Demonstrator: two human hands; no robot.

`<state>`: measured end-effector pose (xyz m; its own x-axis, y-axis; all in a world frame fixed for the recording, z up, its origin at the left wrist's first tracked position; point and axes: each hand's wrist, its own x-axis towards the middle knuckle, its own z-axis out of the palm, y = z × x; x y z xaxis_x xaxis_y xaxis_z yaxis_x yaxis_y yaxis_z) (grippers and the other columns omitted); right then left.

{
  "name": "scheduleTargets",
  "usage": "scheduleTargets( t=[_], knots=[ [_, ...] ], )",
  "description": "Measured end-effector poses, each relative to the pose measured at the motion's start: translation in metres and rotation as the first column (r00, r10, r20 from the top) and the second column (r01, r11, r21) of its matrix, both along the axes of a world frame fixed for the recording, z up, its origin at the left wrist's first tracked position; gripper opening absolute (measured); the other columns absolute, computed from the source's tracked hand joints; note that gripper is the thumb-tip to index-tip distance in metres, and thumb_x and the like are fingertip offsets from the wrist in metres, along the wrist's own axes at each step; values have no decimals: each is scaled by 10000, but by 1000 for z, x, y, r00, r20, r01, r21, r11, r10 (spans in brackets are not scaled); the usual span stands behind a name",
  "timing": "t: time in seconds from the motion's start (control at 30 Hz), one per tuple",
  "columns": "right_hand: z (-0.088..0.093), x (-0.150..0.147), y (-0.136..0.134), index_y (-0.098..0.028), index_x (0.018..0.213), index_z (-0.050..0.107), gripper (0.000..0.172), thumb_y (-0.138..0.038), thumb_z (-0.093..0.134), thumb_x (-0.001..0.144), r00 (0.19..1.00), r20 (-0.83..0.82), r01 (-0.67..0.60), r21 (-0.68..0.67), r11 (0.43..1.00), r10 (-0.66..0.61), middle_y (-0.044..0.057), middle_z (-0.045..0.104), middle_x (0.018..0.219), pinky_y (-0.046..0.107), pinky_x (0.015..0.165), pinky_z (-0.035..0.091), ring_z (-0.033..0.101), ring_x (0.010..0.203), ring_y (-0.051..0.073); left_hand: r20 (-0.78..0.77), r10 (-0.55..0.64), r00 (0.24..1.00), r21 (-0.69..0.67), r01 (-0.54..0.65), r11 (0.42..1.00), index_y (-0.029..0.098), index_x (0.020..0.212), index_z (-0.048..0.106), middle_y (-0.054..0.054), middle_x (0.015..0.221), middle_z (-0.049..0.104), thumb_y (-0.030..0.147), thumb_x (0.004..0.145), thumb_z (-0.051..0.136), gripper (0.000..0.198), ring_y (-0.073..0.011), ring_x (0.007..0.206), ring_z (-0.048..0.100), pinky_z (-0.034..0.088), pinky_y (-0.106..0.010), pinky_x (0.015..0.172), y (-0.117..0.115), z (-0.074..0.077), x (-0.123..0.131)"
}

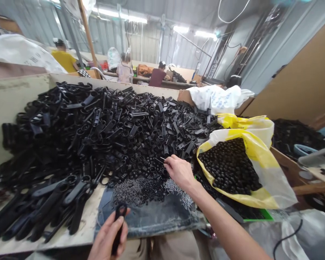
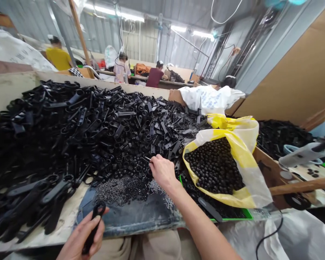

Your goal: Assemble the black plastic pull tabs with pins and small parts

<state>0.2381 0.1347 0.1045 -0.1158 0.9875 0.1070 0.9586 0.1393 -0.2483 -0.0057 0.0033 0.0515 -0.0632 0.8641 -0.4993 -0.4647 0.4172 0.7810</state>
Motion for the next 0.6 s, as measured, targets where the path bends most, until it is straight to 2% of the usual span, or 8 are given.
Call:
scheduleTargets(
  t=[0.07, 0.13, 0.23, 0.33, 0.43, 0.53, 0.6],
  knots=[
    [-4, -5, 19, -167, 878, 758, 150, -185, 627, 950, 997, 78, 21, 9, 1000, -22, 109, 752, 974, 271, 660, 447, 734, 832, 234, -8, -8, 1000, 17, 8, 1000, 176, 1085, 678, 62, 572, 575, 588, 594, 926, 687, -61, 437, 424, 266, -158, 437, 4, -1, 6],
    [-6, -10, 30, -165, 792, 733, 174, -148, 628, 929, 991, 129, 13, 26, 1000, -17, 95, 743, 907, 261, 617, 415, 730, 774, 217, 9, 0, 1000, 31, 0, 1000, 190, 1137, 665, 48, 606, 609, 581, 583, 934, 729, -82, 460, 465, 285, -171, 432, 7, -4, 8],
    [-2, -13, 27, -161, 835, 712, 237, -161, 538, 997, 988, 157, -15, 101, 995, -1, 99, 735, 965, 251, 587, 372, 726, 798, 197, 30, 51, 998, 52, -53, 997, 213, 1174, 636, 30, 647, 661, 544, 579, 948, 749, -114, 497, 529, 326, -190, 438, 10, -7, 6],
    [5, -22, 1, -157, 931, 682, 261, -188, 452, 1049, 988, 141, -87, 179, 980, 62, 105, 722, 1023, 253, 573, 353, 716, 801, 179, 37, 93, 995, 49, -95, 994, 217, 1215, 606, 2, 727, 712, 532, 606, 942, 764, -144, 574, 591, 396, -218, 485, 11, -5, 7],
    [2, -42, -42, -194, 845, 639, 181, -143, 527, 977, 967, 118, -244, 184, 952, 225, 10, 695, 767, 256, 528, 336, 668, 613, 138, 46, 94, 994, 32, -96, 995, 234, 1283, 595, -42, 893, 761, 538, 687, 896, 733, -185, 690, 660, 452, -261, 555, 13, 3, 18],
    [-13, -65, -85, -217, 814, 601, 146, -122, 570, 921, 929, 46, -368, 233, 900, 368, -26, 664, 665, 267, 480, 325, 633, 510, 140, 108, 122, 987, -7, -122, 993, 292, 1389, 557, -64, 1160, 765, 503, 767, 848, 718, -261, 1012, 720, 533, -305, 710, 14, 10, 30],
    [-25, -75, -106, -215, 903, 616, 138, -145, 517, 969, 911, -53, -377, 296, 877, 410, -12, 691, 699, 263, 477, 361, 663, 527, 156, 146, 155, 977, -58, -148, 987, 307, 1400, 566, -57, 1320, 723, 450, 791, 839, 683, -274, 1233, 654, 558, -315, 841, 14, 12, 33]
  ],
)
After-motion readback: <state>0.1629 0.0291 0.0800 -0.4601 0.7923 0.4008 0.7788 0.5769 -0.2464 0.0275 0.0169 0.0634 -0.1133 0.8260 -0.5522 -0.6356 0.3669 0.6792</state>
